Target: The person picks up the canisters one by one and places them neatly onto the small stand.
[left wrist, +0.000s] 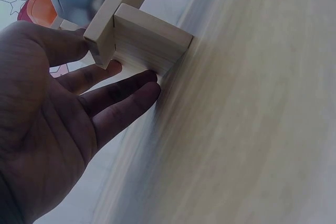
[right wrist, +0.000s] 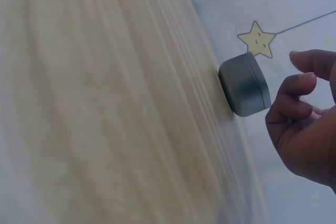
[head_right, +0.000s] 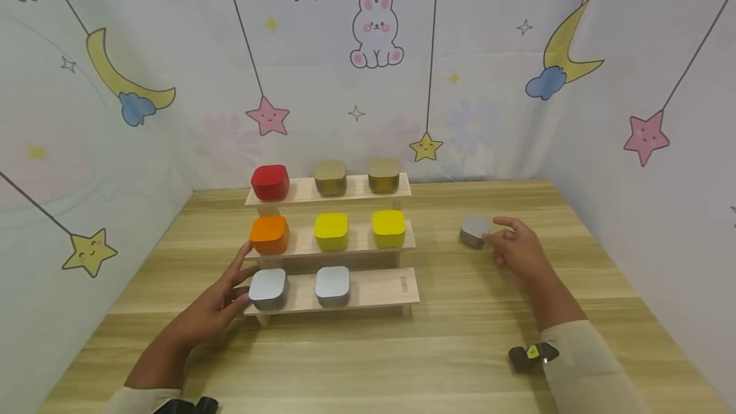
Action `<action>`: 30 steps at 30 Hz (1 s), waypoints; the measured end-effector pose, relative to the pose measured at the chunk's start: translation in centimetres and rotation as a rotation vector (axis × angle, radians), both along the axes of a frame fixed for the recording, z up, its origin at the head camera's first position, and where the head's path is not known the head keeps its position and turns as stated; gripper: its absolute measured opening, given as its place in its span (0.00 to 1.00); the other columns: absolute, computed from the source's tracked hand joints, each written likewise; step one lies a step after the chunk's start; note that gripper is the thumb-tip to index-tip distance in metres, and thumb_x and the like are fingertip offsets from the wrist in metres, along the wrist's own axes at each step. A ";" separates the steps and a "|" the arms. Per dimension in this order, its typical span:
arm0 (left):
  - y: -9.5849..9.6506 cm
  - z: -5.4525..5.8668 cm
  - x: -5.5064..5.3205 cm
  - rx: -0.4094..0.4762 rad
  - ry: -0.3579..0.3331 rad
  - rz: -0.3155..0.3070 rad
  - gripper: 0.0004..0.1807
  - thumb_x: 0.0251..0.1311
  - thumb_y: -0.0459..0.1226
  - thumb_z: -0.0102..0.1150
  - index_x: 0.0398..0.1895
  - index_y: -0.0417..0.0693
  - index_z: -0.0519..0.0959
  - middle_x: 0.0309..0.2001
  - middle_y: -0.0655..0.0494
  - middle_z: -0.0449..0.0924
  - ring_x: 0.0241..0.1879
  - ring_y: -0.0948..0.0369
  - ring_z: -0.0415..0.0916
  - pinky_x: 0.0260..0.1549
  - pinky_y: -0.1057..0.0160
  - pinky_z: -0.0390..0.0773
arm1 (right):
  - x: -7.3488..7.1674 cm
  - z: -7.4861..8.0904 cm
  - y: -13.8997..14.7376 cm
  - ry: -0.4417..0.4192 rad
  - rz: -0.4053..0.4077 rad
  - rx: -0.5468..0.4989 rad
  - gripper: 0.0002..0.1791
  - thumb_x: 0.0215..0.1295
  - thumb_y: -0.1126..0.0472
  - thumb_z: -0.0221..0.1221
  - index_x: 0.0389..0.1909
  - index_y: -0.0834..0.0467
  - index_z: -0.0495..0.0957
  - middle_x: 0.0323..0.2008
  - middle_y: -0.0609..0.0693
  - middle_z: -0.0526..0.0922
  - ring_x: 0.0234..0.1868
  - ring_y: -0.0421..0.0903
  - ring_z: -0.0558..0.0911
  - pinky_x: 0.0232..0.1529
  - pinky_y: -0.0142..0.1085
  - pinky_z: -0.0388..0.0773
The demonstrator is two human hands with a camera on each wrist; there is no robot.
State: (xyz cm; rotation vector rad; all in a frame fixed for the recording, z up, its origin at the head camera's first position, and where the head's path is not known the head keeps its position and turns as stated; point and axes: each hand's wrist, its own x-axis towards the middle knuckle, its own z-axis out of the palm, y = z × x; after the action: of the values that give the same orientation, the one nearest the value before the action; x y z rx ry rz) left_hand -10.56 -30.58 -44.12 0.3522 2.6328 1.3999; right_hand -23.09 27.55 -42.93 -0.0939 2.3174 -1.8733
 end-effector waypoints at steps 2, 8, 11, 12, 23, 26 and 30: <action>0.0 0.0 0.0 0.000 -0.002 0.001 0.59 0.80 0.30 0.58 0.87 0.90 0.30 0.87 0.34 0.55 0.74 0.32 0.75 0.70 0.36 0.79 | -0.3 -0.2 0.2 -0.019 0.003 0.049 0.40 0.84 0.55 0.60 0.85 0.61 0.50 0.29 0.35 0.79 0.21 0.36 0.69 0.26 0.34 0.73; 0.0 0.0 0.0 -0.005 0.010 -0.005 0.59 0.80 0.28 0.57 0.87 0.88 0.30 0.87 0.34 0.55 0.74 0.32 0.75 0.69 0.39 0.82 | -1.2 -0.7 0.6 -0.092 0.045 0.197 0.49 0.84 0.50 0.59 0.89 0.64 0.41 0.29 0.40 0.74 0.24 0.36 0.72 0.26 0.33 0.75; 0.1 0.1 0.0 -0.006 0.014 -0.004 0.59 0.80 0.28 0.57 0.87 0.87 0.30 0.86 0.34 0.56 0.74 0.32 0.76 0.69 0.39 0.81 | -1.6 -1.0 0.8 -0.122 0.091 0.250 0.52 0.84 0.48 0.59 0.89 0.63 0.37 0.31 0.43 0.75 0.25 0.37 0.73 0.25 0.32 0.74; 0.1 0.1 0.0 -0.005 0.014 -0.004 0.59 0.80 0.28 0.57 0.87 0.87 0.30 0.86 0.34 0.56 0.74 0.32 0.76 0.69 0.39 0.81 | -1.7 -1.1 0.8 -0.131 0.103 0.262 0.53 0.83 0.47 0.59 0.89 0.63 0.36 0.31 0.43 0.76 0.25 0.38 0.73 0.26 0.33 0.74; 0.0 -0.2 0.0 0.010 0.009 -0.017 0.59 0.80 0.28 0.56 0.87 0.87 0.30 0.87 0.33 0.54 0.74 0.32 0.75 0.68 0.41 0.82 | -3.0 -1.9 0.6 -0.131 0.133 0.287 0.53 0.84 0.50 0.59 0.89 0.64 0.33 0.27 0.42 0.78 0.22 0.38 0.72 0.23 0.33 0.73; 0.0 -0.2 0.0 0.011 0.016 -0.019 0.59 0.80 0.27 0.56 0.88 0.87 0.30 0.87 0.34 0.55 0.74 0.33 0.76 0.68 0.41 0.82 | -3.2 -2.0 0.6 -0.129 0.138 0.295 0.54 0.84 0.49 0.60 0.90 0.62 0.33 0.25 0.43 0.76 0.21 0.39 0.71 0.23 0.34 0.73; 0.0 -0.3 0.0 0.007 0.025 -0.018 0.59 0.80 0.27 0.56 0.88 0.86 0.30 0.87 0.34 0.54 0.74 0.32 0.76 0.68 0.41 0.82 | -3.2 -2.1 0.6 -0.128 0.140 0.302 0.55 0.83 0.47 0.61 0.90 0.59 0.33 0.25 0.44 0.76 0.21 0.38 0.71 0.23 0.34 0.73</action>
State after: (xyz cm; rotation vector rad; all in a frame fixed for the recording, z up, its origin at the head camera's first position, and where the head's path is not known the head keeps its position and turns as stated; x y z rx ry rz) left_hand -10.55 -30.58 -44.40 0.3954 2.6390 1.4086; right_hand -26.29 28.17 -45.02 -0.0935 2.4052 -1.4051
